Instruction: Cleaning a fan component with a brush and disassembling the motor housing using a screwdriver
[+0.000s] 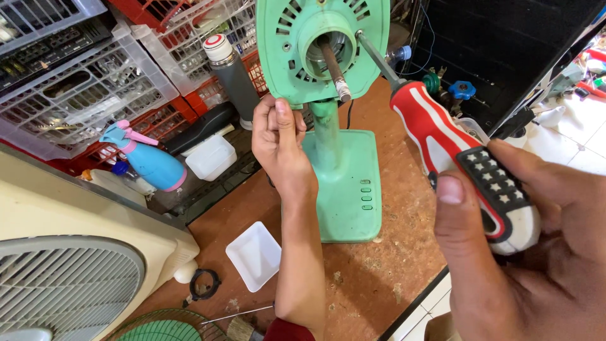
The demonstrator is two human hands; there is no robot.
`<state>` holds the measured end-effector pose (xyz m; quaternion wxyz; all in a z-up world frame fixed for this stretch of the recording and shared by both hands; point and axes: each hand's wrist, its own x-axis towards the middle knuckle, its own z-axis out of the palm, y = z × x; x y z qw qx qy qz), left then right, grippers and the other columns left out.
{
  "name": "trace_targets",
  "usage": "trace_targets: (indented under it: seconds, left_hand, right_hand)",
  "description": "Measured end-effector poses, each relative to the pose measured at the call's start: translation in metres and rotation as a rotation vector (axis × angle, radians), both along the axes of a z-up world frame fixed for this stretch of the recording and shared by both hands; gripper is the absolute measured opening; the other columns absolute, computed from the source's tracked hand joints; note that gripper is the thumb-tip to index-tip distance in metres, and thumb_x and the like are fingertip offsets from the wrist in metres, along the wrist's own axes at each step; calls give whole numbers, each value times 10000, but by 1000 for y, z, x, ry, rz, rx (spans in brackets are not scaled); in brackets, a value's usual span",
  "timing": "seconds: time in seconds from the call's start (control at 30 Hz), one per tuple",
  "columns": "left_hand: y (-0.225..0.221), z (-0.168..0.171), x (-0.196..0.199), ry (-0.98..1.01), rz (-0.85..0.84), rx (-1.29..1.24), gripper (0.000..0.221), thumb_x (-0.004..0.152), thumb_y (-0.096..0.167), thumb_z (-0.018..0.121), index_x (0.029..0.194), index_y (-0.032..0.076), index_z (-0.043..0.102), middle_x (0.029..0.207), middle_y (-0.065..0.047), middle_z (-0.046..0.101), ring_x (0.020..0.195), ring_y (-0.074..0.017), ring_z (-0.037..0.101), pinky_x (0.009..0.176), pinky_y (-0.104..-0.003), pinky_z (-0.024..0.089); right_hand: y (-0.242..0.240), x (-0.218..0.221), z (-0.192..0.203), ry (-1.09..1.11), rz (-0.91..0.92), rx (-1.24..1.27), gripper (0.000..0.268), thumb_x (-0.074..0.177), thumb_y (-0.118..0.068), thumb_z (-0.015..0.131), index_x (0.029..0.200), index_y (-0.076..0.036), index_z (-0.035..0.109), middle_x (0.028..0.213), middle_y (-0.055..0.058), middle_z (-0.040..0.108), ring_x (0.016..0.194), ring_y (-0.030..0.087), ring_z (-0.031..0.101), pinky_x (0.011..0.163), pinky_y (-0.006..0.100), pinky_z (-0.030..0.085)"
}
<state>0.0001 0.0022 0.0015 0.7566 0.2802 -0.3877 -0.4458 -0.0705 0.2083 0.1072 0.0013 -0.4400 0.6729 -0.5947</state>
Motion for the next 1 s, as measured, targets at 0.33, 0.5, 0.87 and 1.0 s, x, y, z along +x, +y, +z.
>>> trace_targets:
  seconds: [0.33, 0.5, 0.87, 1.0]
  left_hand:
    - [-4, -5, -1, 24, -6, -25, 212, 1013, 314, 629, 1093, 121, 595, 866, 77, 606, 711, -58, 522, 656, -244, 418]
    - [-4, -4, 1, 25, -4, -40, 222, 1020, 302, 620, 1101, 99, 581, 840, 58, 571, 705, -57, 505, 603, -222, 370]
    - [-7, -5, 2, 87, -29, -53, 213, 1009, 270, 645, 1099, 83, 599, 825, 45, 556, 693, -86, 490, 592, -219, 335]
    - [-6, -6, 0, 152, 9, -140, 113, 999, 200, 639, 1019, 100, 591, 777, 47, 466, 649, -63, 402, 528, -226, 255]
  right_hand:
    - [-3, 4, 0, -251, -104, 8, 325, 1090, -181, 694, 1239, 1, 469, 1223, 177, 746, 762, 173, 647, 637, 220, 482]
    - [-5, -14, -3, -359, -64, 17, 235, 1166, -199, 594, 1206, -18, 449, 1119, 152, 683, 646, 158, 547, 541, 216, 432]
    - [16, -69, -69, -472, -132, 215, 522, 1143, -419, 211, 1518, -107, 396, 698, 151, 436, 329, 223, 355, 327, 298, 162]
    - [41, -66, -98, -371, -81, 51, 495, 1149, -356, 334, 1485, -5, 426, 779, 209, 485, 394, 217, 422, 356, 257, 234]
